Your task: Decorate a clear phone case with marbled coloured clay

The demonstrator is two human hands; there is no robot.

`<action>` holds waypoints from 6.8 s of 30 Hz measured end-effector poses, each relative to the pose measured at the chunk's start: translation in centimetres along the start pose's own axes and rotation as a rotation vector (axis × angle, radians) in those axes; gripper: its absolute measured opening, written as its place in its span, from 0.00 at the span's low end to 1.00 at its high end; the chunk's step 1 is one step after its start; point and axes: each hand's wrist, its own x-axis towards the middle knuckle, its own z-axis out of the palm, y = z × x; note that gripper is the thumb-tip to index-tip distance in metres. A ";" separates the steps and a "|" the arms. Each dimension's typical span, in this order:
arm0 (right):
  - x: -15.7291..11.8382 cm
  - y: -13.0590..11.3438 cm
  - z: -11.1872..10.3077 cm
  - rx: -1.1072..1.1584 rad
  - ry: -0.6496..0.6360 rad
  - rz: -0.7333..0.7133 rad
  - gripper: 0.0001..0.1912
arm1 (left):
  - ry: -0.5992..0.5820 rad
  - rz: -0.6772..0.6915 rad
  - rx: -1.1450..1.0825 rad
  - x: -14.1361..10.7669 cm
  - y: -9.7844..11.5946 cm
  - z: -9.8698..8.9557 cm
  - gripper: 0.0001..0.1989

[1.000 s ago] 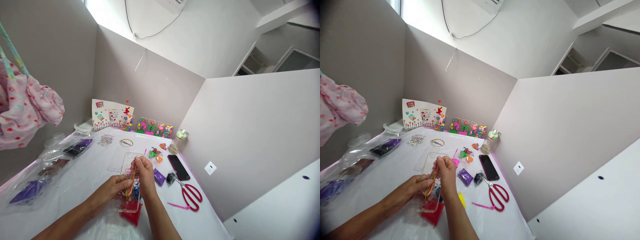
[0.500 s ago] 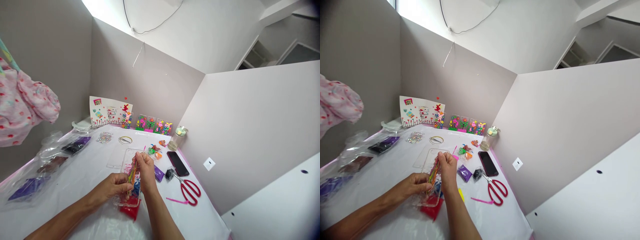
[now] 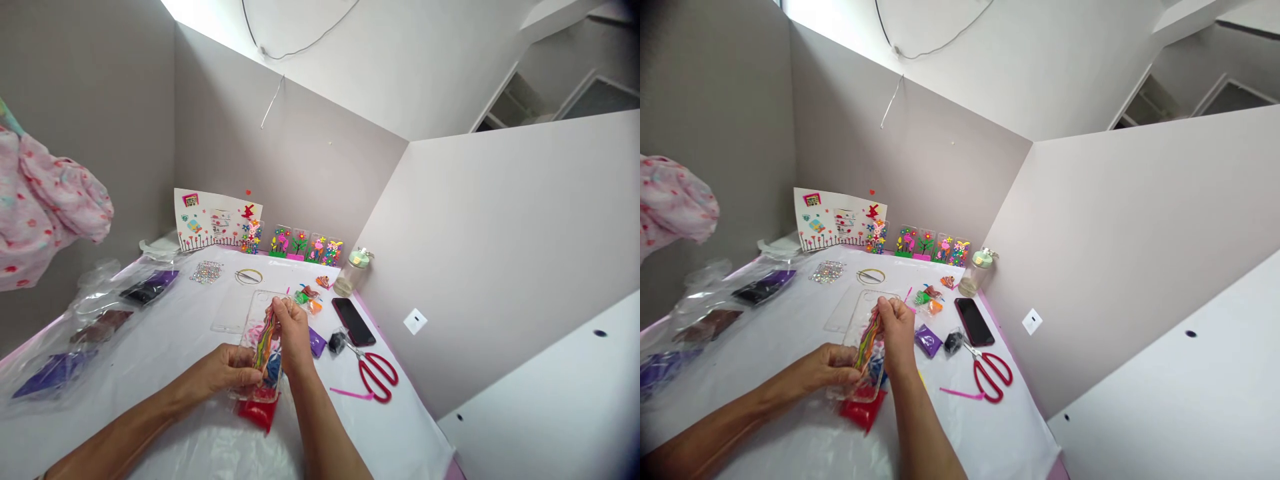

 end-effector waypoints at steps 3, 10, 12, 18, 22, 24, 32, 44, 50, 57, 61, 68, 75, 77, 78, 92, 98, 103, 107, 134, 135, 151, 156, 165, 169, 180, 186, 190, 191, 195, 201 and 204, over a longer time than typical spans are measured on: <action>0.1 -0.1 -0.1 0.003 0.003 -0.012 0.19 | 0.001 -0.027 0.018 -0.2 0.4 0.2 0.19; 0.2 -0.1 -0.1 0.014 0.017 -0.003 0.20 | -0.055 0.004 -0.010 -0.5 1.2 0.6 0.18; 0.2 -0.1 -0.2 0.038 0.019 0.005 0.20 | -0.076 0.013 -0.006 -0.6 1.4 0.8 0.17; 0.3 0.1 -0.3 0.030 0.001 -0.001 0.20 | -0.065 0.001 0.038 -0.1 0.4 0.9 0.15; 0.3 0.1 -0.2 0.035 -0.018 0.012 0.19 | -0.151 0.036 -0.020 -0.3 0.8 0.7 0.18; 0.1 0.1 0.0 0.031 -0.030 0.012 0.20 | -0.113 0.085 -0.060 -0.6 1.3 0.6 0.19; -0.6 0.3 0.8 -0.022 -0.068 0.009 0.19 | 0.059 0.112 -0.023 -0.6 1.6 0.4 0.15; -0.7 0.5 1.0 -0.115 -0.022 -0.035 0.20 | 0.104 0.123 -0.047 -0.1 0.7 0.7 0.15; -0.6 0.4 0.8 -0.056 -0.021 -0.026 0.19 | 0.056 0.089 -0.061 -0.2 0.6 0.3 0.16; -0.7 0.5 0.7 -0.081 -0.021 -0.045 0.20 | 0.040 0.060 0.085 0.1 -0.3 -0.4 0.14; -0.3 0.6 0.4 -0.014 -0.008 -0.027 0.20 | 0.099 0.063 0.071 0.2 -0.3 0.0 0.15; 0.0 0.2 0.1 0.008 0.051 -0.044 0.21 | 0.008 0.040 0.080 0.0 -0.6 0.3 0.17; 0.1 0.0 0.1 0.036 0.063 -0.022 0.21 | -0.081 0.057 0.043 -0.3 0.1 0.1 0.15; 0.1 0.0 0.0 0.056 0.084 -0.034 0.21 | -0.133 0.052 0.057 -0.4 0.5 0.1 0.14; 0.1 0.0 0.0 0.061 0.092 -0.036 0.20 | -0.139 0.048 0.079 -0.5 0.6 0.0 0.14; 0.1 -0.2 -0.1 0.101 0.084 -0.050 0.20 | -0.137 0.059 0.129 -0.6 0.6 0.4 0.13; -0.4 0.1 0.3 0.023 0.024 -0.054 0.20 | -0.111 0.165 -0.006 -1.0 1.8 0.2 0.14; -1.0 0.0 1.0 -0.030 -0.097 -0.065 0.18 | 0.250 0.223 -0.015 -1.2 2.2 0.1 0.12; -1.3 -0.2 1.2 -0.086 -0.222 -0.076 0.13 | 0.392 0.274 -0.003 -1.2 2.2 0.0 0.13; -0.9 0.3 1.2 -0.015 -0.128 -0.090 0.14 | 0.333 0.292 0.008 -0.6 1.3 0.0 0.15; -0.9 0.3 1.3 -0.020 -0.116 -0.101 0.14 | 0.333 0.290 0.009 -0.6 1.2 0.0 0.14; -2.2 -0.4 1.6 -0.027 -0.317 0.017 0.19 | 0.449 0.382 -0.072 -1.4 2.5 -0.3 0.20; -3.2 -1.1 1.8 -0.175 -0.351 0.037 0.21 | 0.483 0.407 0.175 -2.2 3.7 -1.1 0.17; -3.4 -0.2 1.9 -0.255 -0.407 0.045 0.21 | 0.508 0.425 0.227 -2.5 3.9 -1.5 0.09; -3.4 -0.4 1.9 -0.288 -0.393 0.036 0.22 | 0.491 0.417 0.207 -2.4 4.1 -1.7 0.10; -3.1 -1.3 1.9 -0.257 -0.522 0.064 0.15 | 0.655 0.442 0.181 -2.8 4.4 -2.2 0.10; -1.1 -2.7 -0.8 -0.212 -0.299 0.066 0.18 | 0.648 0.424 -0.062 -3.0 4.8 -3.3 0.11; -0.1 -3.3 -2.2 -0.174 -0.073 -0.068 0.16 | 0.480 0.348 0.009 -3.0 4.9 -3.4 0.21; -0.1 -3.3 -2.2 -0.166 -0.066 -0.087 0.16 | 0.435 0.331 0.029 -3.0 4.9 -3.4 0.24; -0.5 -2.9 -1.2 -0.170 -0.126 -0.116 0.16 | 0.381 0.267 0.146 -3.2 4.9 -3.1 0.22; -1.0 -2.3 -0.2 -0.185 -0.130 -0.113 0.15 | 0.508 0.268 0.247 -3.2 4.6 -2.8 0.13; -0.9 -2.0 -0.3 -0.159 -0.117 -0.107 0.16 | 0.464 0.271 0.218 -3.1 4.5 -3.1 0.14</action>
